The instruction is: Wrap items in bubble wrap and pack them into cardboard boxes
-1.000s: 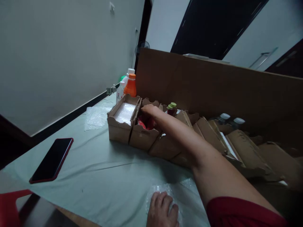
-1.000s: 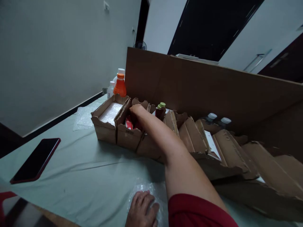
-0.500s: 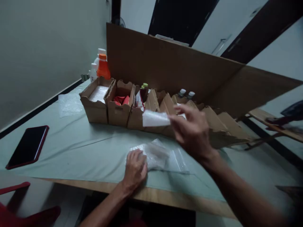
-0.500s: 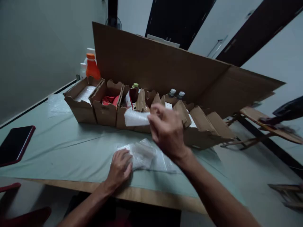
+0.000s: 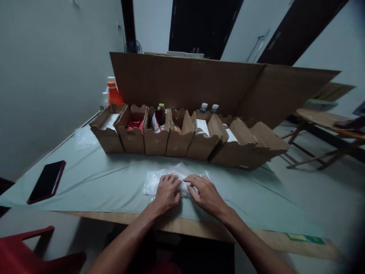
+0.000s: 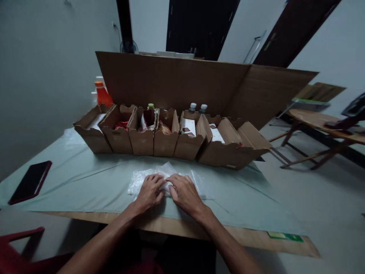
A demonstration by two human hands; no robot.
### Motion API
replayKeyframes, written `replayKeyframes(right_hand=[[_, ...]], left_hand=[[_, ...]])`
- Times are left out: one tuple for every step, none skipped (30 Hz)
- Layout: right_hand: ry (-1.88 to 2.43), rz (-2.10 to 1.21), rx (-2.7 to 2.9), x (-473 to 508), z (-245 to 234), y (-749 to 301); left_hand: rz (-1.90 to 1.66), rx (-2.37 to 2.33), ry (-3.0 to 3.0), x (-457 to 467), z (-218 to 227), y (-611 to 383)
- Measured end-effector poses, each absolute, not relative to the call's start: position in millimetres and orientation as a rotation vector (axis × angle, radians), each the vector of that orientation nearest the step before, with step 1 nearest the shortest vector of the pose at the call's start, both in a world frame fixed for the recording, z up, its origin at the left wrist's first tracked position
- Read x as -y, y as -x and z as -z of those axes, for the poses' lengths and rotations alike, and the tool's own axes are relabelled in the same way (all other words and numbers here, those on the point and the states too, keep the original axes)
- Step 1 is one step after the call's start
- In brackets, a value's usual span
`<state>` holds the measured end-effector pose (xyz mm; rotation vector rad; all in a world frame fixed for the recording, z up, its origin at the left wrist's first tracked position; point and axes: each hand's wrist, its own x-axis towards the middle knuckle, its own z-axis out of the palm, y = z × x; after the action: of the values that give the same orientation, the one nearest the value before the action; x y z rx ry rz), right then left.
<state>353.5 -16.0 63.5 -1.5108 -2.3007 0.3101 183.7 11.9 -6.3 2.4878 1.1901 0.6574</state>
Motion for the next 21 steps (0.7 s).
replayKeyframes(right_hand=[[1.506, -0.378, 2.268, 7.7, -63.0, -350.2], [1.517, -0.44, 2.245, -1.2, -59.4, -346.4], [1.542, -0.487, 2.233, -10.2, -53.4, -342.7], [1.569, -0.513, 2.232, -18.8, -45.9, -339.8], [1.589, -0.518, 2.241, -26.6, -38.0, -338.2], [1.594, -0.518, 2.254, -33.3, -30.6, -338.2], [1.58, -0.525, 2.268, -38.8, -24.5, -339.6], [1.557, -0.546, 2.277, -43.0, -19.9, -342.2], [1.539, -0.578, 2.281, -46.0, -17.0, -345.4], [1.529, -0.612, 2.277, -48.0, -15.4, -348.6], [1.526, -0.645, 2.27, -49.1, -14.9, -351.5], [1.528, -0.672, 2.259, -49.8, -15.0, -353.6], [1.536, -0.692, 2.244, -50.0, -15.3, -355.1], [1.544, -0.71, 2.228, -50.1, -15.5, -356.0], [1.549, -0.725, 2.214, -50.0, -15.4, -356.4], [1.55, -0.738, 2.203, -50.0, -15.0, -356.6], [1.547, -0.752, 2.194, -49.9, -14.3, -356.8], [1.542, -0.765, 2.187, -50.0, -13.5, -356.9], [1.537, -0.777, 2.181, -50.1, -12.6, -357.2], [1.532, -0.787, 2.176, -50.4, -11.8, -357.4], [1.531, -0.797, 2.172, -50.8, -11.1, -357.7]], left_hand=[[-0.668, -1.186, -2.473, -11.6, 7.7, -182.6], [-0.688, -1.178, -2.459, -10.6, 8.8, -179.8], [-0.727, -1.173, -2.443, -9.5, 9.3, -174.8], [-0.789, -1.174, -2.426, -8.9, 8.3, -167.2], [-0.877, -1.183, -2.41, -9.6, 5.1, -156.7], [-0.987, -1.203, -2.393, -12.3, -1.2, -143.0], [-1.106, -1.239, -2.382, -17.7, -11.3, -126.4], [-1.212, -1.296, -2.382, -26.5, -25.6, -107.3], [-1.296, -1.375, -2.384, -39.1, -43.8, -86.6], [-1.33, -1.472, -2.388, -55.9, -65.2, -65.6], [-1.288, -1.603, -2.382, -76.5, -88.4, -45.3], [-1.191, -1.767, -2.355, -100.3, -111.8, -26.7], [-1.006, -1.932, -2.31, -126.3, -133.6, -10.7], [-0.792, -2.088, -2.235, -153.1, -152.4, 2.5], [-0.71, -2.16, -2.172, -179.3, -167.0, 12.8], [-0.652, -2.192, -2.13, -203.8, -177.0, 20.3], [-0.568, -2.224, -2.077, -225.6, -182.1, 25.3], [-0.5, -2.237, -2.03, -244.2, -182.9, 28.3], [-0.431, -2.247, -1.985, -259.3, -180.0, 29.7], [-0.369, -2.257, -1.94, -270.9, -174.6, 30.0], [-0.323, -2.268, -1.9, -279.4, -167.8, 29.7]])
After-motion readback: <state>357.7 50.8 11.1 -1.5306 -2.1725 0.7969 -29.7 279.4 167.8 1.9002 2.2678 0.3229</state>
